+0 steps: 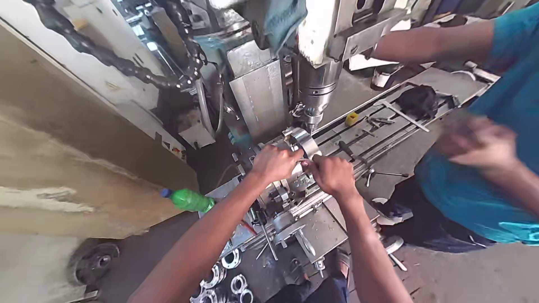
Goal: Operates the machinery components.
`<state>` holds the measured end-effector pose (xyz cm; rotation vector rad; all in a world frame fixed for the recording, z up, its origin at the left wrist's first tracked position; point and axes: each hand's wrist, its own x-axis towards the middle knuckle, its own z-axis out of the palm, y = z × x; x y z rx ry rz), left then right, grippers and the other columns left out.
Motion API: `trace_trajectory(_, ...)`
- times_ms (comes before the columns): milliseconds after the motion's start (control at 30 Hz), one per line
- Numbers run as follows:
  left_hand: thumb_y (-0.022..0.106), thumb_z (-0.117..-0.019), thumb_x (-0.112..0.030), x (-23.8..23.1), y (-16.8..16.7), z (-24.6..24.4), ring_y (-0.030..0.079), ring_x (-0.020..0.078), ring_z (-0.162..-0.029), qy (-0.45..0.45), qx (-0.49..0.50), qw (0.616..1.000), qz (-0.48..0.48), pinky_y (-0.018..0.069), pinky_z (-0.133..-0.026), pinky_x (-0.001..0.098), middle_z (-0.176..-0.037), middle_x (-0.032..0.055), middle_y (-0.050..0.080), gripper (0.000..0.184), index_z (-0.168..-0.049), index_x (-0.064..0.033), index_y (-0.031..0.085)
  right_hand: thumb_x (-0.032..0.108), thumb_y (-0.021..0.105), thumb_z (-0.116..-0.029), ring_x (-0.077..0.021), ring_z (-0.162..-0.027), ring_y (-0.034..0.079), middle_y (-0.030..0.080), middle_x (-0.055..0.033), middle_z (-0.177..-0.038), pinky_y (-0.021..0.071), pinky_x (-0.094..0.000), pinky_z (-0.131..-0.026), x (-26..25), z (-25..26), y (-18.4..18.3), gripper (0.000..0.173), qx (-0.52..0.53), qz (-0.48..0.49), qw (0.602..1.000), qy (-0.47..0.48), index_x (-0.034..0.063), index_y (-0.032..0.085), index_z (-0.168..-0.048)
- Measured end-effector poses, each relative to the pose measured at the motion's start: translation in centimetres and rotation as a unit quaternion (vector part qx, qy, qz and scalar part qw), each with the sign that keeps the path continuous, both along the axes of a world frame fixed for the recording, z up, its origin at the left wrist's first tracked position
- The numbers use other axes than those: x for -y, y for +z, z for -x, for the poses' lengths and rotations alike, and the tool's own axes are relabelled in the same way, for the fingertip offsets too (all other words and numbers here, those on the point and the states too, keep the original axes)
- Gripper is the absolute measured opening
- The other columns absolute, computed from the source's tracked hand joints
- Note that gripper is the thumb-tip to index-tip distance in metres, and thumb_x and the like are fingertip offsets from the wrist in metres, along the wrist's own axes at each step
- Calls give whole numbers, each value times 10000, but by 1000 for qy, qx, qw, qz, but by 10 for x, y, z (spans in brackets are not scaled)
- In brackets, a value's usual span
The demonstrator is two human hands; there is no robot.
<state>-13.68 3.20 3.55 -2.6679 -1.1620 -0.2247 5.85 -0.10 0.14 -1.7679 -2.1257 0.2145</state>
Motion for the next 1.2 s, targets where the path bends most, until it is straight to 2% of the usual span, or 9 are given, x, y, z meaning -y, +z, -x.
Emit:
trace_trajectory(133,616,-968,-225,-13,8,3,694,306,-676,-40,-31,999,20,543,-583,498,-718,85,665,133,-1028,-138,696,481,508,-1020,-405,-646,673,633,-149,-663,471,-584,-510,-3,2,0,487,-4,-48,999,-6,79,619,-770)
trace_trajectory(333,636,-934,-190,-15,0,3,677,277,-634,-50,11,999,-2,523,-542,462,-670,64,639,92,-977,-136,698,669,348,-993,-333,-588,602,525,-90,-576,422,-546,-511,-11,-4,3,667,-14,-16,1000,10,111,541,-682)
trace_trajectory(500,618,-961,-215,-17,0,6,674,282,-625,-70,16,997,6,522,-557,464,-651,68,629,110,-955,-130,688,624,392,-984,-373,-585,623,561,-124,-582,422,-565,-494,-2,11,-8,635,-22,-89,994,-67,96,570,-679)
trace_trajectory(567,577,-995,-222,-17,3,7,681,305,-672,-85,-10,996,39,537,-627,501,-686,83,646,143,-1009,-138,693,566,423,-1020,-429,-690,685,656,-175,-681,482,-631,-566,11,20,-4,603,-8,-51,994,-100,70,672,-787)
trace_trajectory(700,495,-1029,-205,-29,9,11,690,327,-696,-127,-29,990,52,542,-626,509,-718,119,648,205,-985,-99,665,656,340,-1003,-331,-531,627,568,-96,-556,428,-526,-450,10,28,-17,689,-15,-131,984,-122,109,593,-670)
trace_trajectory(833,522,-999,-198,-30,5,11,669,302,-619,-145,-3,989,12,524,-540,470,-663,101,616,184,-926,-104,663,674,338,-996,-308,-514,613,551,-81,-540,417,-508,-442,9,22,-13,695,-28,-122,986,-109,117,588,-663)
trace_trajectory(1000,536,-997,-208,-28,2,10,666,284,-604,-172,-15,985,-20,533,-554,464,-654,88,622,188,-930,-120,689,632,352,-1021,-357,-613,667,626,-106,-622,456,-545,-505,21,27,-10,657,-29,-66,988,-136,116,644,-739)
trace_trajectory(1133,536,-1010,-240,-29,4,14,650,291,-566,-181,-16,983,-25,538,-537,473,-616,86,596,217,-931,-123,700,622,362,-1013,-353,-556,658,612,-101,-576,450,-540,-458,24,33,-18,655,-28,-98,984,-147,121,651,-707)
trace_trajectory(1200,499,-1040,-248,-31,15,10,674,340,-624,-155,-29,988,0,558,-606,525,-669,126,623,239,-998,-106,687,636,359,-1012,-366,-590,679,635,-116,-602,481,-561,-482,18,28,-8,670,-35,-69,987,-139,115,670,-728)
